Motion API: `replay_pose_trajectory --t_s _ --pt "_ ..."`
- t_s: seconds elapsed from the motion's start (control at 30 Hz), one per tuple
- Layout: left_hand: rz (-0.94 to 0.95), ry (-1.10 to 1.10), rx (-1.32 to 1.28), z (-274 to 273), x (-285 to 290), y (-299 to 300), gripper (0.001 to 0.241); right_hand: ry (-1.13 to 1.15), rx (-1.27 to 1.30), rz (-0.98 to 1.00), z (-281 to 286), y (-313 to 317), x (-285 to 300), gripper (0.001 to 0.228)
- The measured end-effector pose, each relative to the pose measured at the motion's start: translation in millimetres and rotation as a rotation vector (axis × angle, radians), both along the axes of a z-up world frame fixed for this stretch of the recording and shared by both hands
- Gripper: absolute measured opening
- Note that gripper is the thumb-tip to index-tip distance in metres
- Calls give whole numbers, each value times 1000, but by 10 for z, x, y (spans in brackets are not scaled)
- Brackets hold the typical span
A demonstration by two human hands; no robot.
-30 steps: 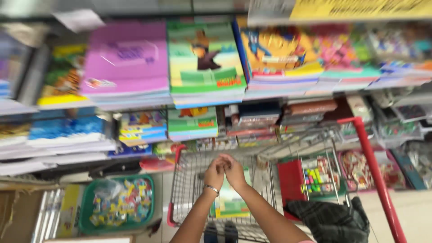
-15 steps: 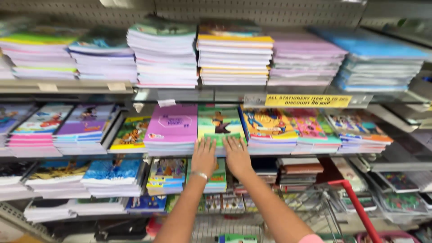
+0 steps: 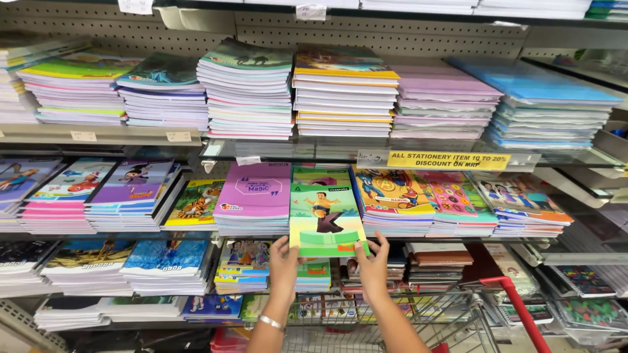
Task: Selecting and placing various notebooks and stationery items into a shopping cart in a convenience store.
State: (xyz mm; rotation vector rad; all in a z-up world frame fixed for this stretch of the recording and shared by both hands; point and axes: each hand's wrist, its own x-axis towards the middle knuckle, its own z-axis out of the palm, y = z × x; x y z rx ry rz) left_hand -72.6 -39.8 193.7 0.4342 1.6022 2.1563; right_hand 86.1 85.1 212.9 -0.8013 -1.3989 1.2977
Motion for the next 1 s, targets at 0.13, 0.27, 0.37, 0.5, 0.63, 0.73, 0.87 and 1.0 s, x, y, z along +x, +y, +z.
replay_pose_trajectory --t_s 0.13,0.27,0.37,0.5,0.63,0.73,0.87,1.0 --pt "-84 -74 -44 -544 183 -188 49 40 -27 90 -239 -162 347 89" --pt "-134 5 -13 -1475 111 -302 43 -123 -264 266 -963 -101 796 70" --pt "-247 57 -125 -1998 202 -446 38 -157 -380 354 -1766 60 943 41" --pt "-373 123 -443 -2998 362 -474 39 -390 -394 341 -3142 277 1203 36" --pt "-417 52 -703 -3657 859 -651 41 -503 -713 383 -3475 -15 1486 42" --pt "-458 42 -903 -4366 1175 -541 46 -652 -821 306 -4296 -106 1693 54" --pt "-490 -240 -1123 -5204 1555 -435 68 -583 -971 326 -5340 -205 1979 44" --pt "-707 -98 -1512 -5598 1575 -240 72 -507 -966 300 -6106 -239 2151 44"
